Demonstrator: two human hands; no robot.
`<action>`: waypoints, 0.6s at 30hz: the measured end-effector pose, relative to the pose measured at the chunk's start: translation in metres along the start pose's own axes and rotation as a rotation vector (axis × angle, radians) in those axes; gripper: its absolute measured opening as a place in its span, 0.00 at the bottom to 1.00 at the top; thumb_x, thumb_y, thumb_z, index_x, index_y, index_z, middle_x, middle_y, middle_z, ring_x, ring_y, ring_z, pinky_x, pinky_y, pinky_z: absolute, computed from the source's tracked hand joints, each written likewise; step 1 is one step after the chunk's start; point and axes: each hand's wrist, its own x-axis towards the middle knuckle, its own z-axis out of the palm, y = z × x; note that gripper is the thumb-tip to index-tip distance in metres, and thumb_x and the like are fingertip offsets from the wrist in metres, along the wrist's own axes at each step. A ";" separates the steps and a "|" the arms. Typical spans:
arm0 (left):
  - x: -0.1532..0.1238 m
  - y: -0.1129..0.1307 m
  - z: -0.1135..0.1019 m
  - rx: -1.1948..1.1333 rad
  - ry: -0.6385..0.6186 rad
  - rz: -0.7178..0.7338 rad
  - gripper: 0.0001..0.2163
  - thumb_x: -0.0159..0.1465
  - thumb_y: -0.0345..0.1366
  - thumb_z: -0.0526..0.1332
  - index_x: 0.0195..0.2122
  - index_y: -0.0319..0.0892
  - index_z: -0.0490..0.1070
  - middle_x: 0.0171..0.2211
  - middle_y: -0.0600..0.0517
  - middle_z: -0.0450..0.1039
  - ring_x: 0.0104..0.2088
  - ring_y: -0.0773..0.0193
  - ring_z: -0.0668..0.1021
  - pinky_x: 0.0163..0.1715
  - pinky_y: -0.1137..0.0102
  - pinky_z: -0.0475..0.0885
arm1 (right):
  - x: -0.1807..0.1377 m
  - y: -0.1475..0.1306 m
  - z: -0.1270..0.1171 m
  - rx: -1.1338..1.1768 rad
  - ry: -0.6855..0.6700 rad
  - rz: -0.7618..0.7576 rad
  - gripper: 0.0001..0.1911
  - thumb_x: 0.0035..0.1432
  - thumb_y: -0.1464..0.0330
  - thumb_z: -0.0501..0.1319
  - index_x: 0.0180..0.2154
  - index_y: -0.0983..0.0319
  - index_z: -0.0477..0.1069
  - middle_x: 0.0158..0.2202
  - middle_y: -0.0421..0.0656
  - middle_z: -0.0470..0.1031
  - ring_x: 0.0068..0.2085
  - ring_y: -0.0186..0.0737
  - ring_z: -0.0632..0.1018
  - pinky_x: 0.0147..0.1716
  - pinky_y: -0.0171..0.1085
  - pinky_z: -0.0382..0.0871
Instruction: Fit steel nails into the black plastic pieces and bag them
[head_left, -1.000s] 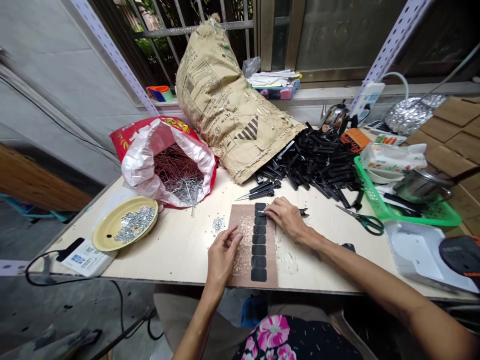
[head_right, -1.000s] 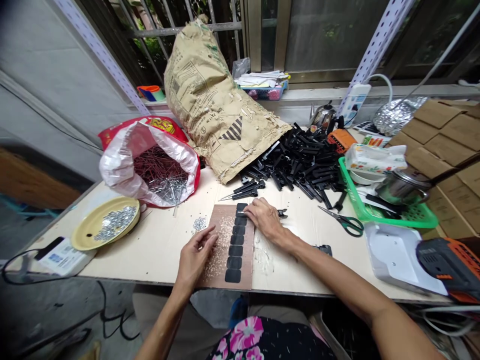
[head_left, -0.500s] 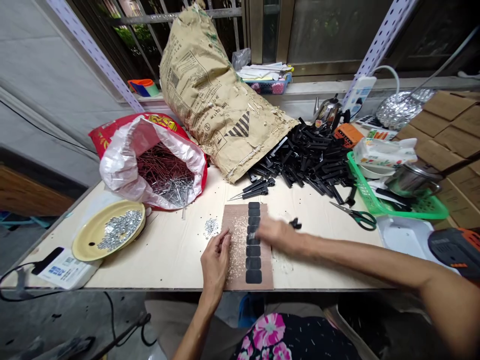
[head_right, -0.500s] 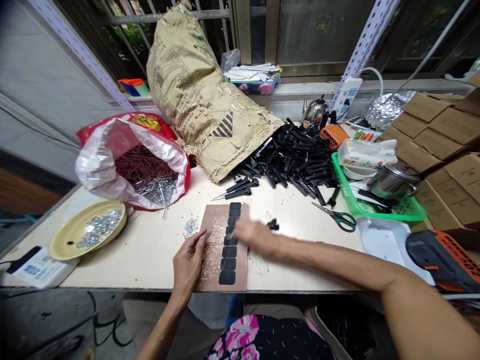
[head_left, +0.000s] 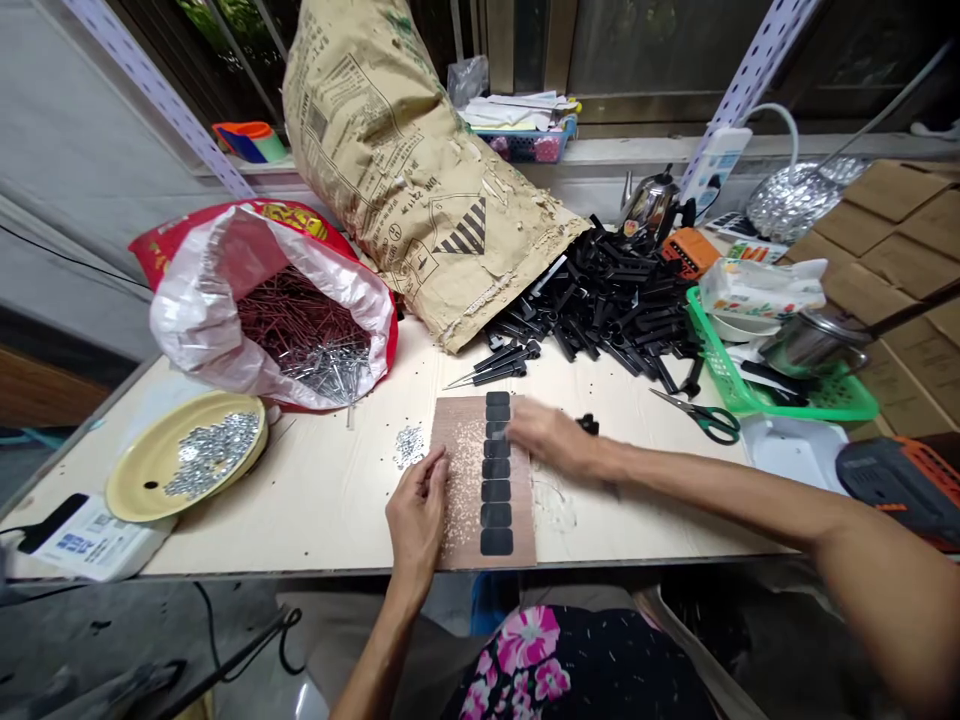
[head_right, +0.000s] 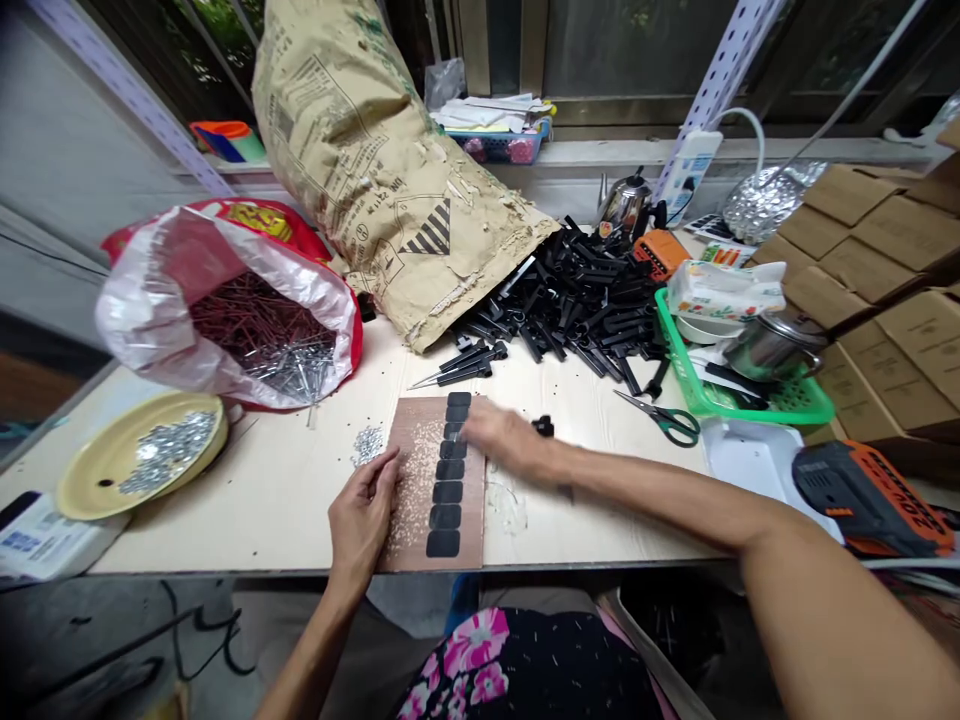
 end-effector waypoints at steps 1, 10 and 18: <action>0.000 0.000 0.000 -0.002 -0.003 -0.003 0.16 0.62 0.45 0.56 0.45 0.43 0.74 0.45 0.48 0.76 0.45 0.58 0.76 0.47 0.65 0.69 | -0.002 -0.003 0.002 0.015 -0.013 -0.034 0.18 0.67 0.71 0.44 0.33 0.65 0.70 0.30 0.43 0.67 0.33 0.35 0.66 0.28 0.34 0.66; 0.000 0.000 0.001 0.000 -0.007 0.026 0.16 0.62 0.44 0.56 0.45 0.42 0.74 0.44 0.47 0.76 0.46 0.58 0.76 0.48 0.65 0.68 | -0.013 -0.019 0.013 0.061 -0.006 -0.020 0.15 0.66 0.68 0.49 0.36 0.65 0.73 0.32 0.45 0.70 0.36 0.37 0.68 0.33 0.34 0.65; -0.002 -0.004 -0.002 -0.031 -0.013 0.037 0.14 0.62 0.43 0.56 0.44 0.44 0.74 0.44 0.48 0.76 0.44 0.58 0.77 0.43 0.66 0.71 | -0.076 0.015 -0.048 0.140 -0.265 0.330 0.13 0.64 0.64 0.53 0.35 0.61 0.75 0.32 0.43 0.73 0.34 0.36 0.73 0.33 0.34 0.64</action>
